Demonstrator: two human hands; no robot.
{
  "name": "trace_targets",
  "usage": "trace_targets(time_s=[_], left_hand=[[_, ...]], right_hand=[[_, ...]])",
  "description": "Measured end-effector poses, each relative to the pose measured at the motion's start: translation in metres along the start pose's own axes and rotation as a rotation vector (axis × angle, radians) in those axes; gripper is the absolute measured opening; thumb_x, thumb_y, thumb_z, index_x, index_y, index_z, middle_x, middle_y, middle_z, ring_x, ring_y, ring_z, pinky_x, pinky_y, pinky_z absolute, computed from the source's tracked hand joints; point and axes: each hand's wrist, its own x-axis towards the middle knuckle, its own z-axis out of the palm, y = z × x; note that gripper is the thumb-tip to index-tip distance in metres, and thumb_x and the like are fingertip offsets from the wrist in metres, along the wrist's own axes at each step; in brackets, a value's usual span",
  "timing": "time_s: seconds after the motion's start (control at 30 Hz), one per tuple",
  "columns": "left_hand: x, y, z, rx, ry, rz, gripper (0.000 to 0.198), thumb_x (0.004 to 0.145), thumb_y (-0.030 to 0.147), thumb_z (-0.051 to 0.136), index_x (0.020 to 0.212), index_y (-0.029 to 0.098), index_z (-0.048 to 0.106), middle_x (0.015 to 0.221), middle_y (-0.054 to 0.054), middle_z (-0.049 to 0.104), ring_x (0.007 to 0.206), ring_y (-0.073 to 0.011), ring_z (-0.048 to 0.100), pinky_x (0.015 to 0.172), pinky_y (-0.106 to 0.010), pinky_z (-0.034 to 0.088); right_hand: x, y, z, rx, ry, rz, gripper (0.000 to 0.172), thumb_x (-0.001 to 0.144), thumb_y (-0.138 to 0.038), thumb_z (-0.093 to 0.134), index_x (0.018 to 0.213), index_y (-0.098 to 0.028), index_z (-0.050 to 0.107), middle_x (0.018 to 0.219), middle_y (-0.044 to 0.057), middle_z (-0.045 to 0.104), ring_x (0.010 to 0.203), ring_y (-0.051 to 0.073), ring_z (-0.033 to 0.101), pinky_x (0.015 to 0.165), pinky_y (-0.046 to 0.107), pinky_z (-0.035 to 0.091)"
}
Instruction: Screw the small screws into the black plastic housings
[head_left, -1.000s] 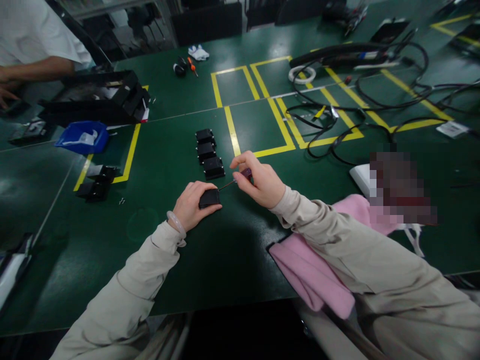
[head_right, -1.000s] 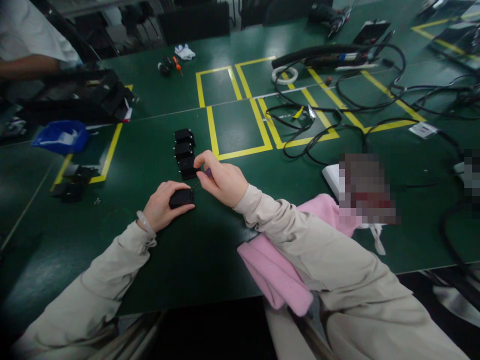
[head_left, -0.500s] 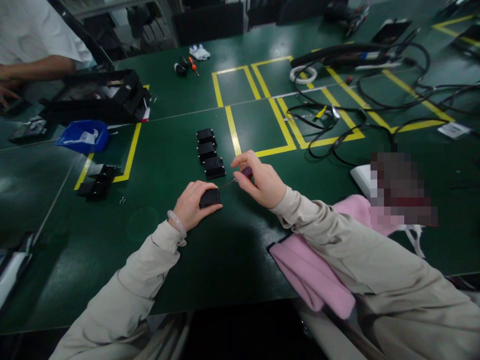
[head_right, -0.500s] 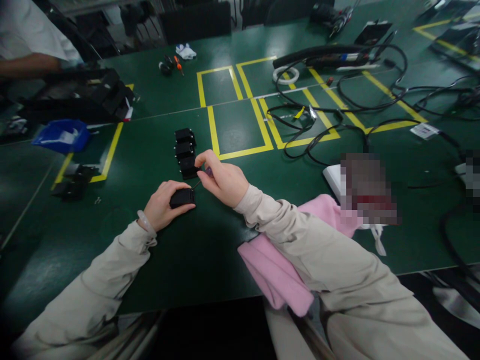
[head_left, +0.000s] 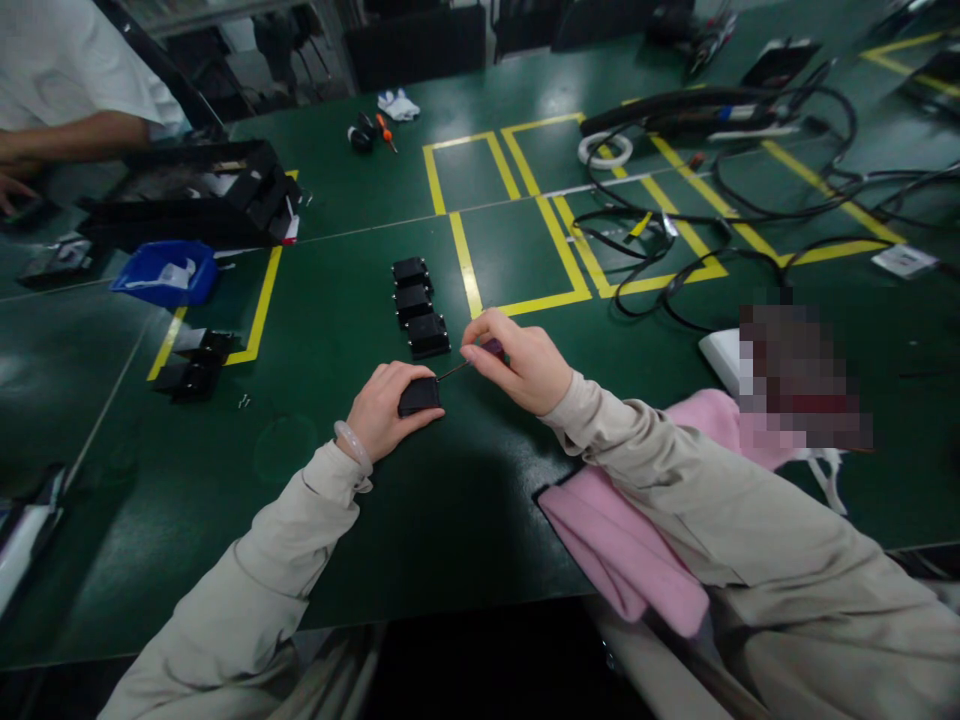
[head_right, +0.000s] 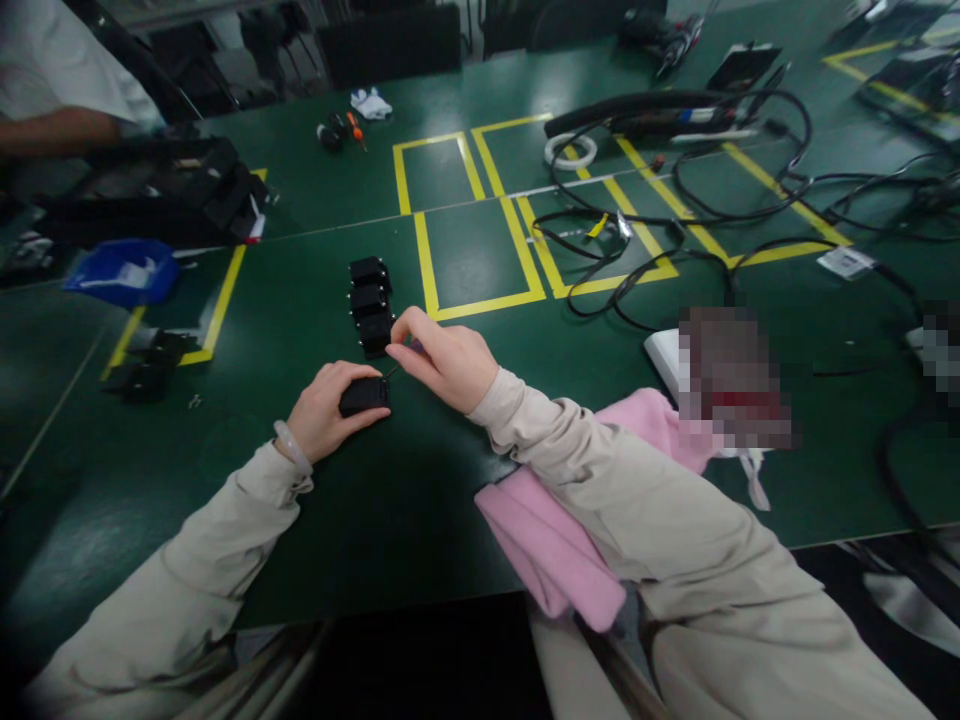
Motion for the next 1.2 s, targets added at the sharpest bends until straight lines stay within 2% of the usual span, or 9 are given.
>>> trace_targets(time_s=[0.07,0.2,0.4,0.57,0.73,0.87,1.07,1.2], left_hand=[[0.0000,0.0000,0.0000,-0.002,-0.004,-0.004,0.037,0.087,0.041,0.071,0.115,0.021,0.059,0.107,-0.007,0.067,0.099,-0.0257,0.060,0.089,-0.040,0.048],[-0.0001,-0.0006,0.0004,-0.002,0.005,0.005,0.037,0.087,0.042,0.070,0.115,0.021,0.059,0.107,-0.007,0.067,0.098,-0.0255,0.060,0.088,-0.040,0.048],[-0.0009,-0.0010,0.0011,0.006,0.012,0.020,0.036,0.088,0.041,0.070,0.116,0.021,0.058,0.107,-0.007,0.066,0.099,-0.0252,0.060,0.088,-0.038,0.047],[-0.0005,-0.0008,0.0010,0.008,0.024,0.040,0.036,0.089,0.042,0.069,0.115,0.020,0.058,0.106,-0.007,0.066,0.098,-0.0249,0.060,0.086,-0.037,0.047],[-0.0002,-0.0005,0.0006,0.005,0.015,0.032,0.036,0.089,0.043,0.069,0.115,0.020,0.058,0.106,-0.007,0.066,0.098,-0.0250,0.059,0.086,-0.037,0.047],[-0.0001,-0.0009,0.0009,0.005,0.023,0.040,0.036,0.089,0.042,0.069,0.114,0.020,0.058,0.106,-0.007,0.066,0.097,-0.0246,0.060,0.085,-0.036,0.047],[0.0001,-0.0017,0.0014,-0.002,0.032,0.057,0.035,0.088,0.041,0.070,0.114,0.019,0.058,0.106,-0.007,0.067,0.097,-0.0242,0.060,0.085,-0.036,0.047],[0.0001,-0.0012,0.0013,0.004,0.029,0.045,0.035,0.088,0.041,0.070,0.114,0.020,0.058,0.105,-0.006,0.066,0.097,-0.0240,0.060,0.084,-0.036,0.047]], right_hand=[[-0.0003,0.0003,0.0002,-0.004,0.000,0.002,0.022,0.096,-0.037,0.042,0.100,-0.019,0.053,0.080,0.000,0.060,0.068,0.012,0.057,0.068,0.024,0.040],[-0.0008,-0.0001,0.0000,-0.010,0.031,-0.012,0.022,0.094,-0.029,0.042,0.110,-0.018,0.051,0.081,0.000,0.060,0.071,0.013,0.059,0.070,0.025,0.041],[-0.0004,-0.0014,-0.0008,-0.009,-0.003,0.014,0.021,0.095,-0.036,0.041,0.099,-0.018,0.053,0.080,0.001,0.061,0.068,0.013,0.057,0.067,0.026,0.040],[-0.0005,-0.0024,-0.0003,-0.001,0.019,0.015,0.024,0.093,-0.028,0.042,0.112,-0.016,0.050,0.085,0.003,0.061,0.075,0.014,0.060,0.071,0.027,0.042],[-0.0007,-0.0021,-0.0008,-0.021,-0.011,0.025,0.022,0.096,-0.036,0.042,0.101,-0.018,0.052,0.082,0.001,0.061,0.068,0.012,0.057,0.068,0.025,0.040],[-0.0009,-0.0022,-0.0004,-0.004,0.017,0.011,0.024,0.093,-0.028,0.042,0.112,-0.017,0.050,0.082,0.001,0.060,0.072,0.013,0.059,0.071,0.026,0.041],[-0.0005,-0.0020,-0.0004,-0.011,-0.015,0.017,0.021,0.095,-0.037,0.042,0.099,-0.019,0.052,0.080,0.000,0.060,0.068,0.012,0.057,0.067,0.024,0.040],[-0.0010,-0.0024,0.0003,-0.006,0.022,0.013,0.022,0.092,-0.027,0.043,0.110,-0.017,0.050,0.084,0.002,0.062,0.075,0.013,0.061,0.071,0.025,0.042]])
